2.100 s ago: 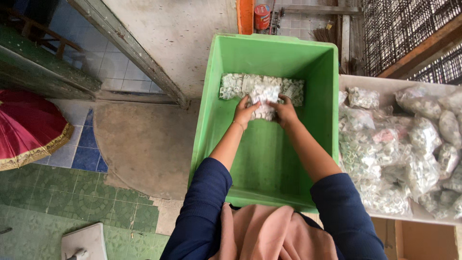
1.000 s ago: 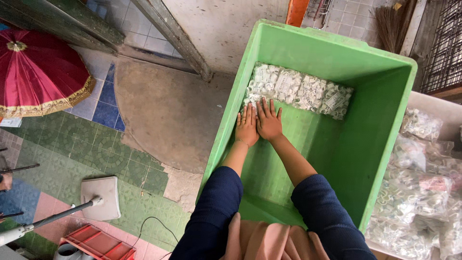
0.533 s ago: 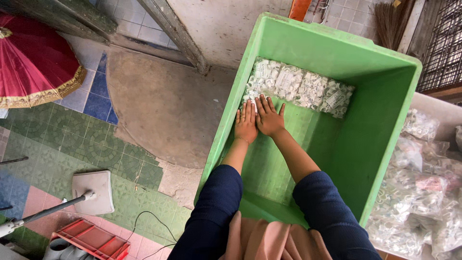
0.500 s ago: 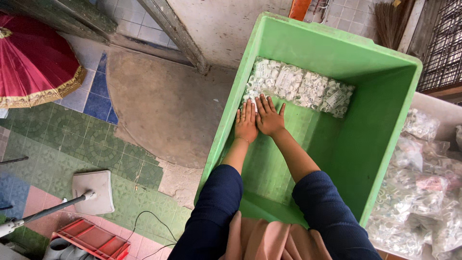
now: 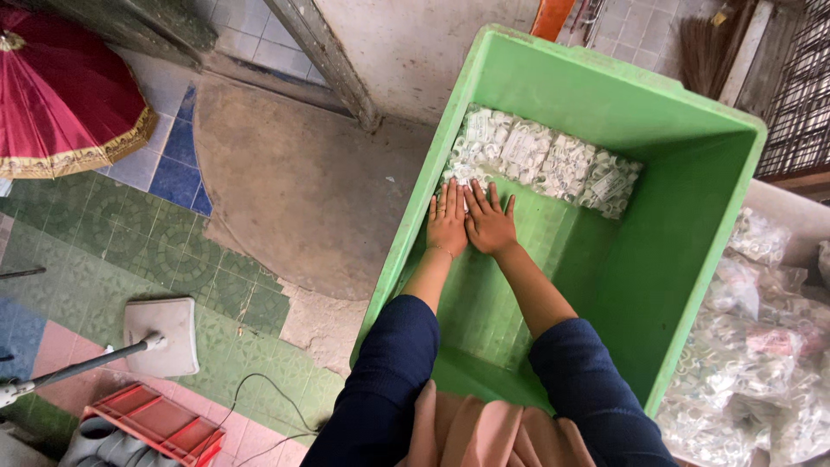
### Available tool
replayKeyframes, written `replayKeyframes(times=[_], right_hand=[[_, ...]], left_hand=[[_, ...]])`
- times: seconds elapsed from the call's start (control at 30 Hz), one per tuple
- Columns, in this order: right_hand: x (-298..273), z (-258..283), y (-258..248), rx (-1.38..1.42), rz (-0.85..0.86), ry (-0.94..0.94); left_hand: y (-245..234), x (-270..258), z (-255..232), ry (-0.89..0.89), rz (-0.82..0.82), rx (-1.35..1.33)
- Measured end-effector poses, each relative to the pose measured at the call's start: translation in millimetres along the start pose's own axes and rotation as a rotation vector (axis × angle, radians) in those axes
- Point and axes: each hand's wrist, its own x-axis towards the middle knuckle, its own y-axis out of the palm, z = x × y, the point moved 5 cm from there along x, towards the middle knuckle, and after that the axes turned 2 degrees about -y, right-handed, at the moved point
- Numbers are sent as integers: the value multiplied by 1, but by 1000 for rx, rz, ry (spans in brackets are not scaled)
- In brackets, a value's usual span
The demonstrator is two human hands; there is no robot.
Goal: The person transfers small plastic-wrapped packages from a large white bin into a green plastic crate. They pick up one or two packages at a time and place them in neat rows inside the crate, continuing until the crate is filled.
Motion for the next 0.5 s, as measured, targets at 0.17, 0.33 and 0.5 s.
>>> replayKeyframes(times=[0.17, 0.33, 0.5], right_hand=[[-1, -1, 2, -14, 27, 32], [-5, 1, -2, -103, -10, 11], [-12, 5, -1, -147, 5, 15]], left_hand=[[-3, -3, -2, 0, 3, 12], [-6, -7, 2, 52, -23, 65], [-1, -17, 7, 149, -39, 96]])
